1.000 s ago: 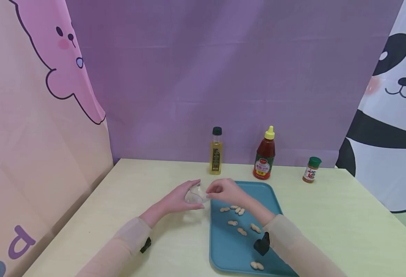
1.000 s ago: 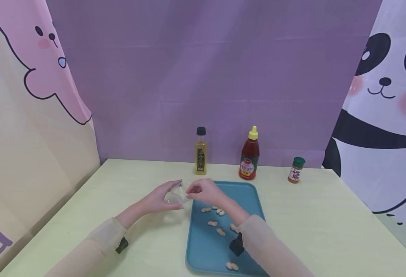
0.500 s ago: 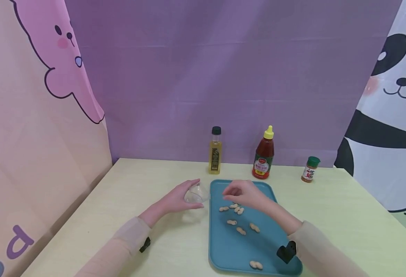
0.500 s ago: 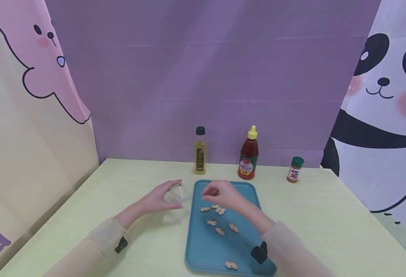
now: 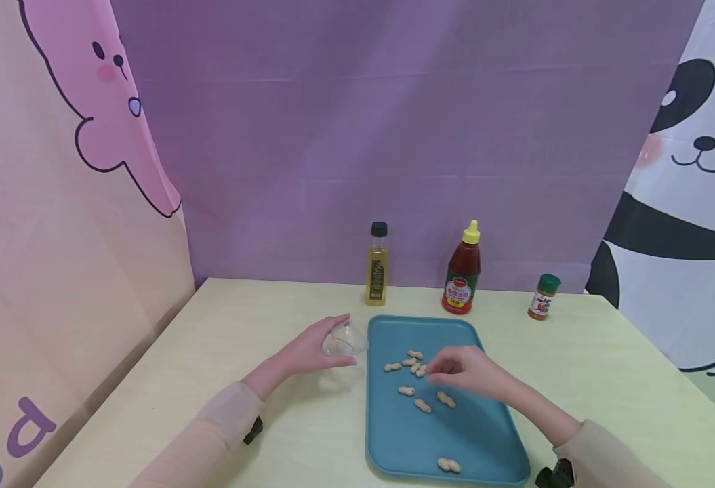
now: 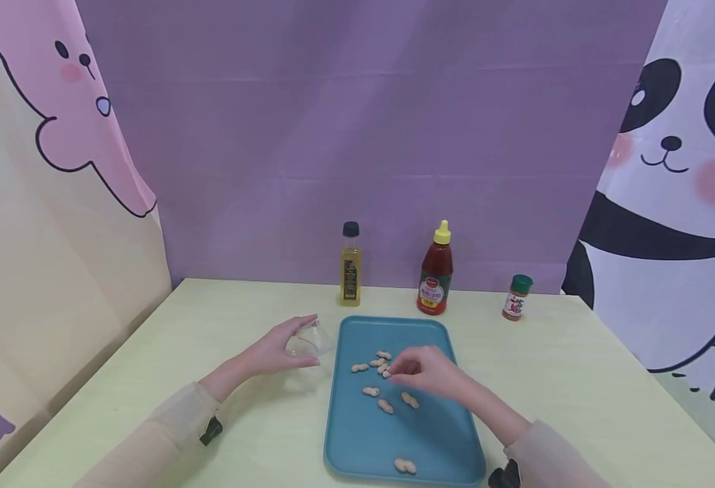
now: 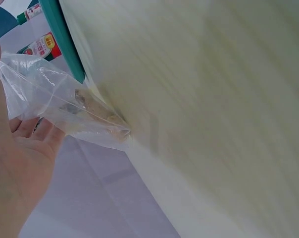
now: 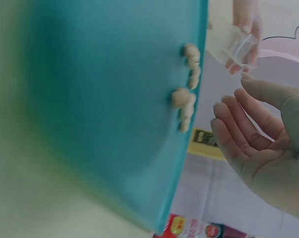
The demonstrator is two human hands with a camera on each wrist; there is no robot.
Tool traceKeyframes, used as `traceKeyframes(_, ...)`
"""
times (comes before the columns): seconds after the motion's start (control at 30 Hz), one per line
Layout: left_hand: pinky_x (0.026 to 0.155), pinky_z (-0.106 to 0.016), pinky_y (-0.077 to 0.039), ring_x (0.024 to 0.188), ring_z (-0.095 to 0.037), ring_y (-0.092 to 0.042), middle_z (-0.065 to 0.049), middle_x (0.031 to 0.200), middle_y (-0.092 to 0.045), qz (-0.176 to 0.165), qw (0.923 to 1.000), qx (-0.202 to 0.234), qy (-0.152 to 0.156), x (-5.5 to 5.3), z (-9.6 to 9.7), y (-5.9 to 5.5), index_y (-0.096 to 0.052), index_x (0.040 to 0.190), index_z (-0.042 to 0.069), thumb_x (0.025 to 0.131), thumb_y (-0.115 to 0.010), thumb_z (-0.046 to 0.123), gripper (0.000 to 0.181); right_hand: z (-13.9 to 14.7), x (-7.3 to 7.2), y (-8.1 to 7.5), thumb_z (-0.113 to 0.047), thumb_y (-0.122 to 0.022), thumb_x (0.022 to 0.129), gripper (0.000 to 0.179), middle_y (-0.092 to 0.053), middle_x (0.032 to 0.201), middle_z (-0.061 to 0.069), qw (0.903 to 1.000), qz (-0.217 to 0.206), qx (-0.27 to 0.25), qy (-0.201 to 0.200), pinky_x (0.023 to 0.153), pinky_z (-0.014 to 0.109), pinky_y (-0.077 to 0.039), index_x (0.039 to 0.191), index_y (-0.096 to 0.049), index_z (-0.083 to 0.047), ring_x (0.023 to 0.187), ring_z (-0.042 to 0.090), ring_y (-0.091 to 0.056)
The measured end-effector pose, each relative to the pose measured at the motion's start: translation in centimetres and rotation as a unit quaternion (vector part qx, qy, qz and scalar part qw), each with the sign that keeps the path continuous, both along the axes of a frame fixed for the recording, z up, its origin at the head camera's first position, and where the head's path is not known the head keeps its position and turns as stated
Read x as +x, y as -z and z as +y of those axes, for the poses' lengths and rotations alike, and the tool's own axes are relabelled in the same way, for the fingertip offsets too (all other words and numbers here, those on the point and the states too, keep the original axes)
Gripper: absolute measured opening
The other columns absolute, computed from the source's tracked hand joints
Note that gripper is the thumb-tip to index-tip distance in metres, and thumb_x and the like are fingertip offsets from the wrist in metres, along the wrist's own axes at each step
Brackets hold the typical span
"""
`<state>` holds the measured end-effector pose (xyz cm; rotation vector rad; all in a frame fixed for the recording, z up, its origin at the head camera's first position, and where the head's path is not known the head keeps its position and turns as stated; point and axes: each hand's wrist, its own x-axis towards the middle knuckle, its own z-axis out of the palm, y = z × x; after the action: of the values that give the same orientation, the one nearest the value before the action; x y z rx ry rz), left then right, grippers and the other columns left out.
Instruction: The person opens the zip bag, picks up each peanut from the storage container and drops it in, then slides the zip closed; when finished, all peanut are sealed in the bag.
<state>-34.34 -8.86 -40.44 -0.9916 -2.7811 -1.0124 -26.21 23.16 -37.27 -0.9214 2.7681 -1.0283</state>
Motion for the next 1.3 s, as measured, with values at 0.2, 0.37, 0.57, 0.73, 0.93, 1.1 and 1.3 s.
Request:
traceKeyframes(0.2, 0.113, -0.041, -0.03, 0.137, -0.024, -0.035, -0.003, 0.147, -0.04, -0.002, 1.0, -0.003, 0.0, 0.1, 0.0, -0.2, -0.032, 0.146, 0.014, 0.076, -0.073, 0.051, 0.089, 1.2, 0.5, 1.0, -0.025, -0.068, 0.086, 0.024, -0.068, 0.086, 0.0, 0.9993, -0.02, 0.028, 0.011, 0.063, 0.02, -0.052, 0.097, -0.068, -0.004, 0.073, 0.003, -0.059)
traceKeyframes(0.37, 0.113, -0.041, -0.03, 0.137, -0.024, -0.034, -0.004, 0.147, -0.04, -0.001, 1.0, -0.006, 0.001, 0.2, 0.1, -0.3, -0.032, 0.146, 0.014, 0.076, -0.073, 0.049, 0.088, 1.8, 0.4, 2.0, -0.025, -0.073, 0.081, 0.02, -0.064, 0.079, -0.004, 0.9967, -0.061, 0.047, 0.024, 0.06, 0.02, -0.049, 0.09, -0.065, -0.008, 0.068, 0.003, -0.056)
traceKeyframes(0.57, 0.113, -0.042, -0.031, 0.137, -0.025, -0.035, -0.004, 0.147, -0.04, -0.006, 1.0, -0.002, 0.0, 0.2, 0.1, -0.1, -0.033, 0.146, 0.014, 0.077, -0.074, 0.047, 0.087, 2.1, 0.2, 2.6, -0.019, -0.074, 0.08, 0.014, -0.062, 0.077, -0.005, 0.9967, -0.06, 0.054, 0.011, 0.059, 0.02, -0.048, 0.086, -0.065, -0.01, 0.067, 0.003, -0.054)
traceKeyframes(0.73, 0.113, -0.042, -0.03, 0.137, -0.024, -0.034, -0.003, 0.147, -0.04, -0.009, 1.0, -0.001, 0.001, 0.0, 0.1, 0.0, -0.033, 0.146, 0.015, 0.077, -0.074, 0.044, 0.086, 2.6, -0.1, 2.6, -0.016, -0.072, 0.081, 0.01, -0.064, 0.081, -0.005, 0.9964, -0.04, 0.069, 0.027, 0.061, 0.019, -0.049, 0.087, -0.067, -0.011, 0.069, 0.003, -0.055)
traceKeyframes(0.93, 0.113, -0.041, -0.03, 0.137, -0.023, -0.035, -0.003, 0.147, -0.04, -0.005, 1.0, -0.003, 0.001, -0.1, 0.1, 0.1, -0.033, 0.146, 0.015, 0.076, -0.073, 0.05, 0.088, 3.3, -0.4, 2.5, -0.016, -0.073, 0.081, 0.012, -0.065, 0.083, -0.002, 0.9952, -0.034, 0.074, 0.054, 0.062, 0.019, -0.049, 0.089, -0.066, -0.01, 0.072, 0.007, -0.057)
traceKeyframes(1.1, 0.113, -0.041, -0.03, 0.137, -0.023, -0.034, -0.003, 0.147, -0.04, -0.006, 1.0, -0.003, 0.001, -0.1, 0.1, 0.1, -0.033, 0.146, 0.015, 0.076, -0.074, 0.048, 0.087, 3.7, -0.5, 2.4, -0.02, -0.07, 0.084, 0.016, -0.066, 0.087, 0.0, 0.9945, -0.03, 0.072, 0.069, 0.061, 0.019, -0.049, 0.094, -0.068, -0.008, 0.072, 0.009, -0.055)
traceKeyframes(1.3, 0.113, -0.04, -0.03, 0.137, -0.023, -0.035, -0.003, 0.147, -0.04, 0.001, 1.0, -0.005, 0.001, -0.2, 0.1, 0.1, -0.033, 0.146, 0.014, 0.076, -0.073, 0.051, 0.088, 3.9, -0.5, 2.5, -0.022, -0.07, 0.084, 0.022, -0.068, 0.091, 0.003, 0.9937, -0.026, 0.076, 0.078, 0.064, 0.019, -0.05, 0.098, -0.07, -0.005, 0.076, 0.009, -0.056)
